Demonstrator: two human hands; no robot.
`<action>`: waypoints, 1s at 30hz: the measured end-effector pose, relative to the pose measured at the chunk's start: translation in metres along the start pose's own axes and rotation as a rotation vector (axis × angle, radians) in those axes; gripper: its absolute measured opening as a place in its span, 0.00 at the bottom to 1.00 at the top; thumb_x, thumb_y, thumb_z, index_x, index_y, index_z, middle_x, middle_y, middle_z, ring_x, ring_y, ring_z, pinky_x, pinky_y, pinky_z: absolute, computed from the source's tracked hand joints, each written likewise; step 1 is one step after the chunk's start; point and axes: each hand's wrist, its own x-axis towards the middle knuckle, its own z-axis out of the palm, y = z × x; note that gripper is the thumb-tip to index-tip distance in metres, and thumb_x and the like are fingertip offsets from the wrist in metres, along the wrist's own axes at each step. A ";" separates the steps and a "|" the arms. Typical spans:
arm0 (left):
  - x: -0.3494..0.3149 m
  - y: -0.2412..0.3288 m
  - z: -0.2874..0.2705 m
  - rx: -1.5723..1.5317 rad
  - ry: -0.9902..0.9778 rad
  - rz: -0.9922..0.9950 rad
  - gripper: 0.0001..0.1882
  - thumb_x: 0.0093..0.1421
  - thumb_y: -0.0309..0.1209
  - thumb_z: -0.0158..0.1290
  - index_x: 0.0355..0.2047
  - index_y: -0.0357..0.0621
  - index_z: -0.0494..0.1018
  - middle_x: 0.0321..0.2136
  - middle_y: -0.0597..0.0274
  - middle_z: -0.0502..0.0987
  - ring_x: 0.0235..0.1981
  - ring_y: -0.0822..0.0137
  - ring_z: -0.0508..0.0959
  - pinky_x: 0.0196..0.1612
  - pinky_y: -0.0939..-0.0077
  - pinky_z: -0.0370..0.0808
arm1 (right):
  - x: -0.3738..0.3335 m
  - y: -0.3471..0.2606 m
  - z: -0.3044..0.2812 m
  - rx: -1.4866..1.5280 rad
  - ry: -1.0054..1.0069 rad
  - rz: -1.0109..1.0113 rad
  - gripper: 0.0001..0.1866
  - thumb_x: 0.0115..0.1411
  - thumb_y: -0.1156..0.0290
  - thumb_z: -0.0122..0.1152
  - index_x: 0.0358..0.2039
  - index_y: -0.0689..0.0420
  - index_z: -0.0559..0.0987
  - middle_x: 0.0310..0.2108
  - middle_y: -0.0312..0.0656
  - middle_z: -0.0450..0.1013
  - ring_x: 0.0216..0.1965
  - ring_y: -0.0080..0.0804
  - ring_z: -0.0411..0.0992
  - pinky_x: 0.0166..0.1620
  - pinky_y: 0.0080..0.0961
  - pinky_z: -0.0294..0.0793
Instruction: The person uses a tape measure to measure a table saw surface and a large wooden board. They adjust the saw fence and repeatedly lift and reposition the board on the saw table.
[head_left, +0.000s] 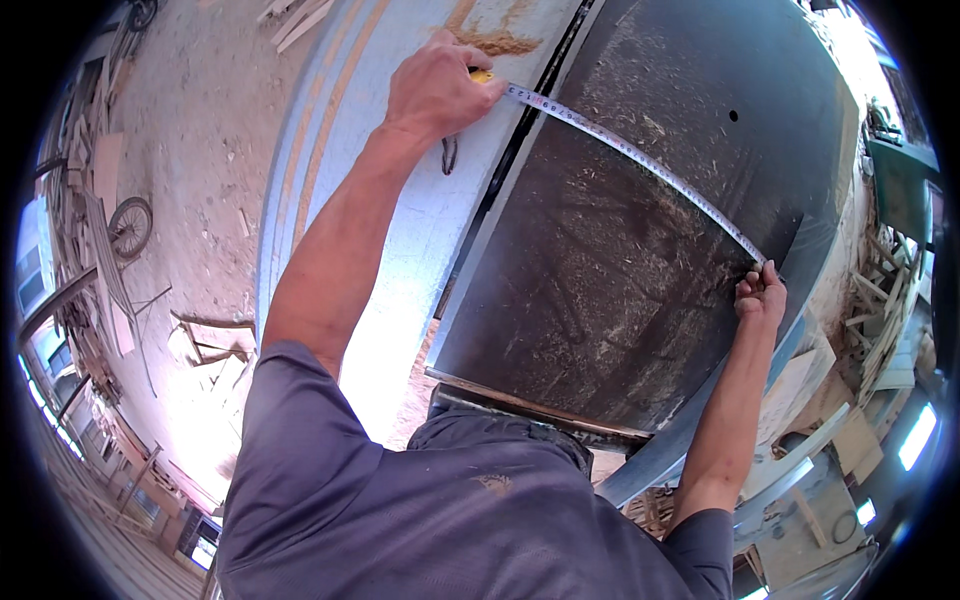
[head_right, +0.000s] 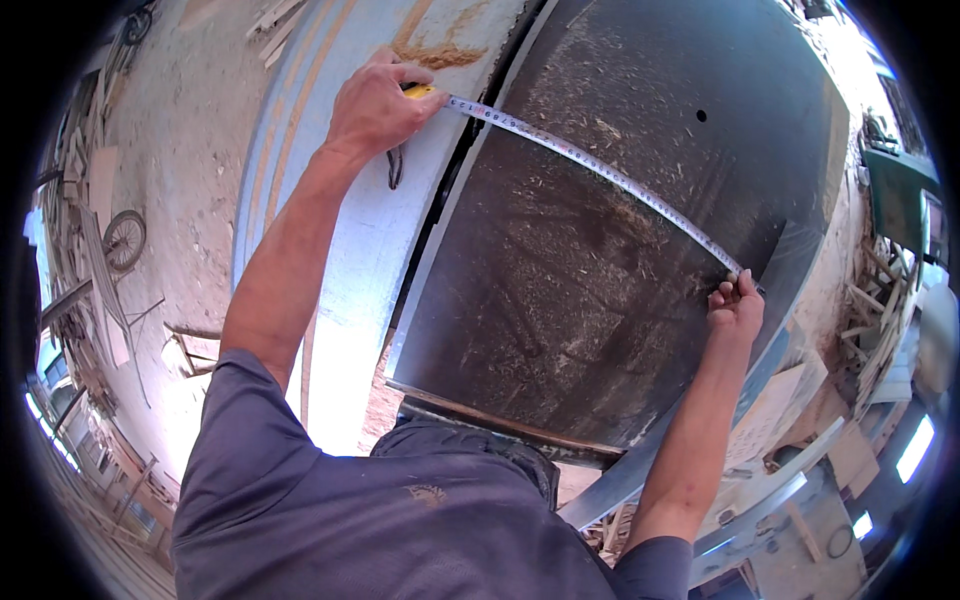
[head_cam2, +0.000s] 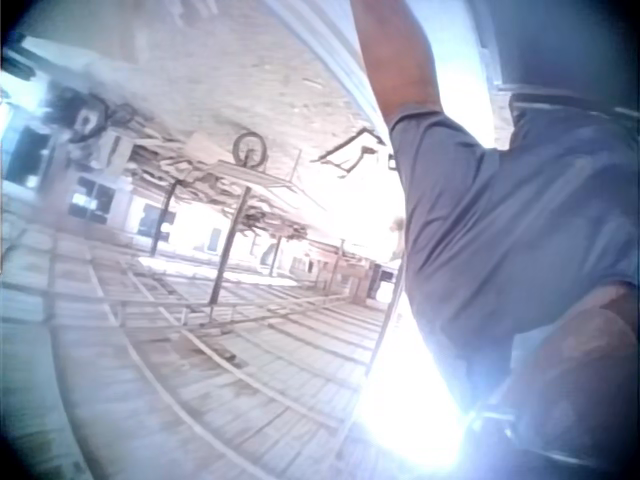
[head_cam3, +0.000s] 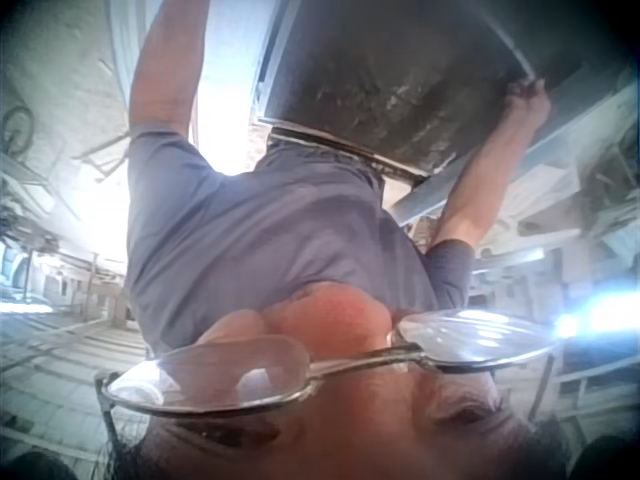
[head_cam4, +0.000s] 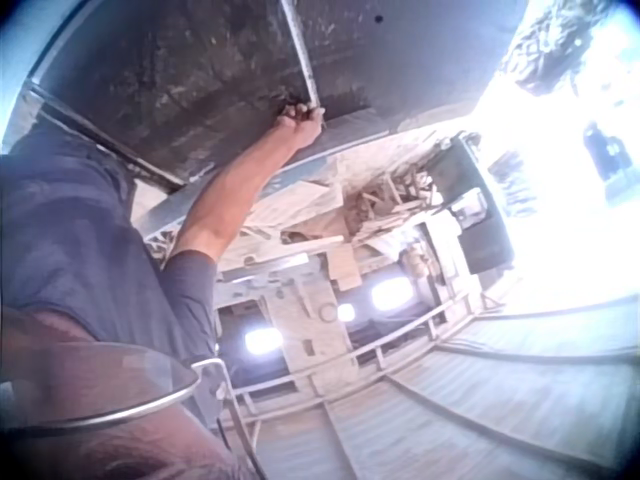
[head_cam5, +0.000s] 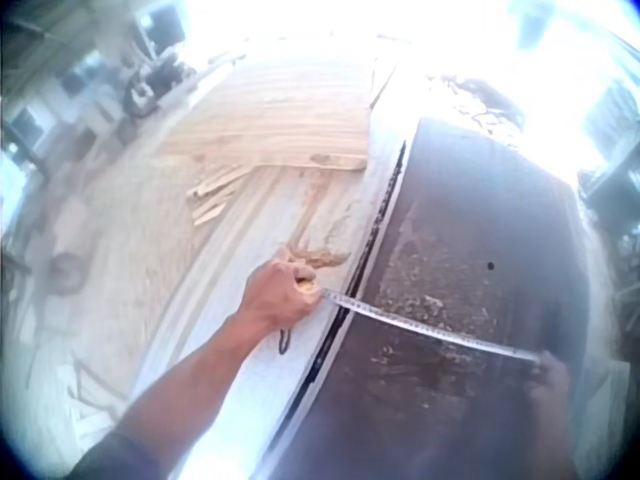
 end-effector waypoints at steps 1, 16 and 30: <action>0.001 0.000 -0.001 -0.006 -0.011 -0.008 0.20 0.50 0.46 0.62 0.39 0.50 0.85 0.43 0.55 0.77 0.46 0.55 0.78 0.50 0.63 0.75 | 0.000 0.000 0.000 0.008 0.002 -0.002 0.09 0.65 0.63 0.60 0.31 0.52 0.74 0.23 0.34 0.73 0.21 0.25 0.70 0.20 0.24 0.62; 0.009 0.001 -0.004 0.013 -0.089 -0.011 0.19 0.48 0.42 0.56 0.38 0.49 0.85 0.42 0.54 0.80 0.46 0.53 0.79 0.50 0.63 0.75 | -0.005 0.007 -0.006 0.062 0.021 -0.078 0.08 0.69 0.64 0.52 0.34 0.53 0.73 0.26 0.37 0.73 0.23 0.29 0.70 0.25 0.27 0.64; 0.016 0.004 -0.009 0.000 -0.179 -0.020 0.17 0.46 0.42 0.56 0.34 0.50 0.84 0.40 0.53 0.81 0.44 0.54 0.80 0.49 0.63 0.76 | -0.008 0.010 -0.005 0.049 0.041 -0.088 0.09 0.69 0.64 0.50 0.32 0.53 0.72 0.23 0.36 0.71 0.22 0.29 0.70 0.22 0.28 0.67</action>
